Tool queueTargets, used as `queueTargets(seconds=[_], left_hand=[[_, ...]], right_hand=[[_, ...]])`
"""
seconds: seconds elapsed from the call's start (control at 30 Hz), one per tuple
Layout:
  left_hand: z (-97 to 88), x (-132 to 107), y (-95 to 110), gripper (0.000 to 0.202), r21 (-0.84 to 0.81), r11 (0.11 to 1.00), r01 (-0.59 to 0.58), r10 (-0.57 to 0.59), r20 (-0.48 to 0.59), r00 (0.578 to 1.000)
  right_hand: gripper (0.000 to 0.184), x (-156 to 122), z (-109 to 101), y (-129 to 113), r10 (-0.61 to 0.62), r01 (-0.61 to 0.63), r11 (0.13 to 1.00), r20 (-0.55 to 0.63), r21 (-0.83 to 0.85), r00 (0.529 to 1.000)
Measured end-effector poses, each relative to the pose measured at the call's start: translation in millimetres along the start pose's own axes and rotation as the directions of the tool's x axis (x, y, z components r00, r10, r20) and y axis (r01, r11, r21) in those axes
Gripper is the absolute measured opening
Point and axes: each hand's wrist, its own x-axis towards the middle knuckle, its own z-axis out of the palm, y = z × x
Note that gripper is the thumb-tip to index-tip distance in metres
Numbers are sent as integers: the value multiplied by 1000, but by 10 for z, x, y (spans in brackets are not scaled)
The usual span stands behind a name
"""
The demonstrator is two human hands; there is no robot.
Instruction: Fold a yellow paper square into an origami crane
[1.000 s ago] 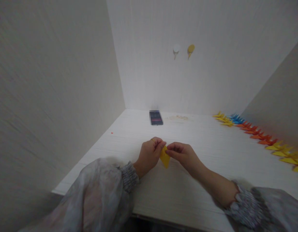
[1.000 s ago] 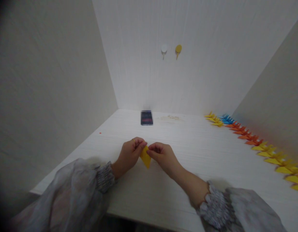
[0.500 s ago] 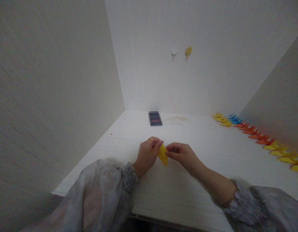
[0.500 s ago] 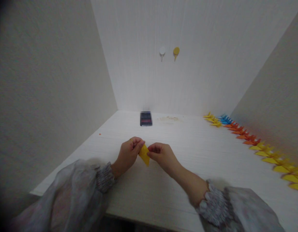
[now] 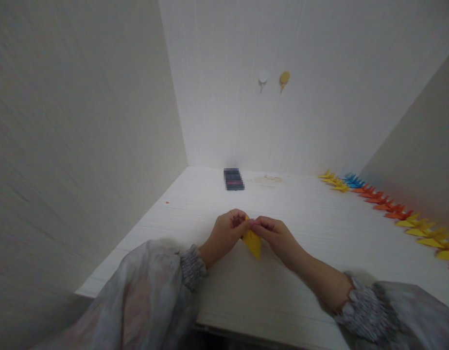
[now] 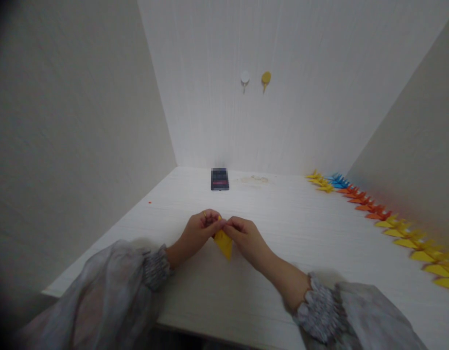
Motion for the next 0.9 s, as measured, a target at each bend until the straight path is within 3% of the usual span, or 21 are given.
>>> queueTargets(seconds=[0.17, 0.33, 0.57, 0.9], left_hand=[[17, 21, -10, 27, -162, 972, 171, -152, 128, 980], [9, 17, -21, 28, -160, 966, 202, -171, 189, 967], [-12, 15, -19, 24, -29, 999, 38, -38, -8, 999], [-11, -18, 69, 29, -139, 982, 128, -130, -2, 992]], right_hand=[[18, -34, -17, -10, 32, -33, 999, 27, 41, 999], [19, -29, -17, 12, 87, -93, 991, 69, 92, 994], [25, 32, 34, 57, 109, -125, 978, 99, 165, 989], [27, 1, 24, -34, 142, -158, 975, 104, 157, 984]])
